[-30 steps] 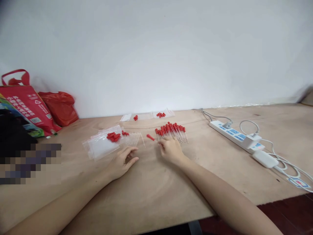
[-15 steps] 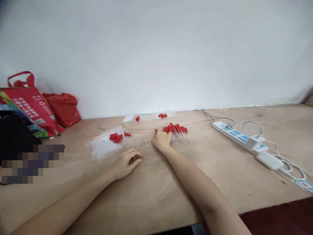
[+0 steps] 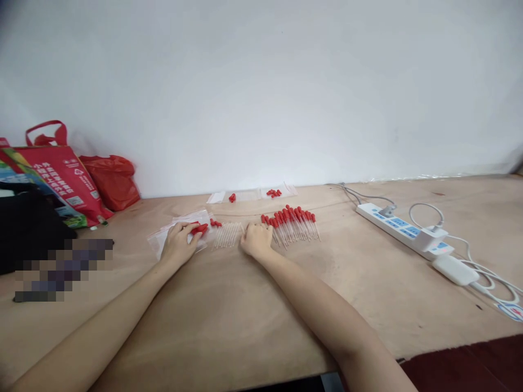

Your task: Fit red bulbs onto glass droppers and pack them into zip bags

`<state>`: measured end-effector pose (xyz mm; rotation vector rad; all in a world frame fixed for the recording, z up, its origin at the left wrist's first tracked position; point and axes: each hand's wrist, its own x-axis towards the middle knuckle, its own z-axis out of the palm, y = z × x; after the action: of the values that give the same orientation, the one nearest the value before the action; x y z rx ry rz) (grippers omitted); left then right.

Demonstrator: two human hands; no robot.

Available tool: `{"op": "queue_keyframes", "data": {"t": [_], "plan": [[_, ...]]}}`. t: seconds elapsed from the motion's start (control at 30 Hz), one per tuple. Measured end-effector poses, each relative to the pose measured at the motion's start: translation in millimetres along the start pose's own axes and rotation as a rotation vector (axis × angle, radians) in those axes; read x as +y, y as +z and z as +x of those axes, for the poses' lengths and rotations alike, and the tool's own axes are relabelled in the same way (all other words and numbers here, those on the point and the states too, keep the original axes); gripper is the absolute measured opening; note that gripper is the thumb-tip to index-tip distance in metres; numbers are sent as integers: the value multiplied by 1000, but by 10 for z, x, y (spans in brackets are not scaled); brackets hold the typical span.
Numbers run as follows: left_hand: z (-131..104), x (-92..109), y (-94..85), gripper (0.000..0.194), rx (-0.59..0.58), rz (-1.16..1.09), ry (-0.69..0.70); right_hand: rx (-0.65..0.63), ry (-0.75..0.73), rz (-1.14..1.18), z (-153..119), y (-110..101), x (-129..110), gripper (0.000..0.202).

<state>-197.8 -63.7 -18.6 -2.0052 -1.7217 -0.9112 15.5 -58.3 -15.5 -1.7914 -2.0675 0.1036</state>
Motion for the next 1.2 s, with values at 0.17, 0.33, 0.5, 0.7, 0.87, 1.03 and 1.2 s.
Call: {"op": "queue_keyframes", "data": {"t": [0.17, 0.33, 0.5, 0.7, 0.87, 1.03, 1.2], "plan": [[4, -166, 119, 25, -42, 84, -30, 0, -20, -42, -28, 25, -17, 27], [0, -133, 140, 21, -49, 87, 14, 18, -51, -120, -94, 74, 3, 27], [18, -104, 114, 30, -74, 116, 150, 81, -79, -123, -237, 45, 125, 32], [75, -124, 173, 41, -245, 72, 386, 101, -166, -83, -502, -80, 424, 32], [98, -111, 207, 35, -296, 11, 408, 164, -236, -31, -639, -117, 605, 32], [68, -56, 157, 19, -227, -59, 331, 183, -274, 3, -634, -133, 604, 22], [36, 22, 79, 13, -32, -111, 174, 180, -241, 63, -623, -196, 587, 19]]}}
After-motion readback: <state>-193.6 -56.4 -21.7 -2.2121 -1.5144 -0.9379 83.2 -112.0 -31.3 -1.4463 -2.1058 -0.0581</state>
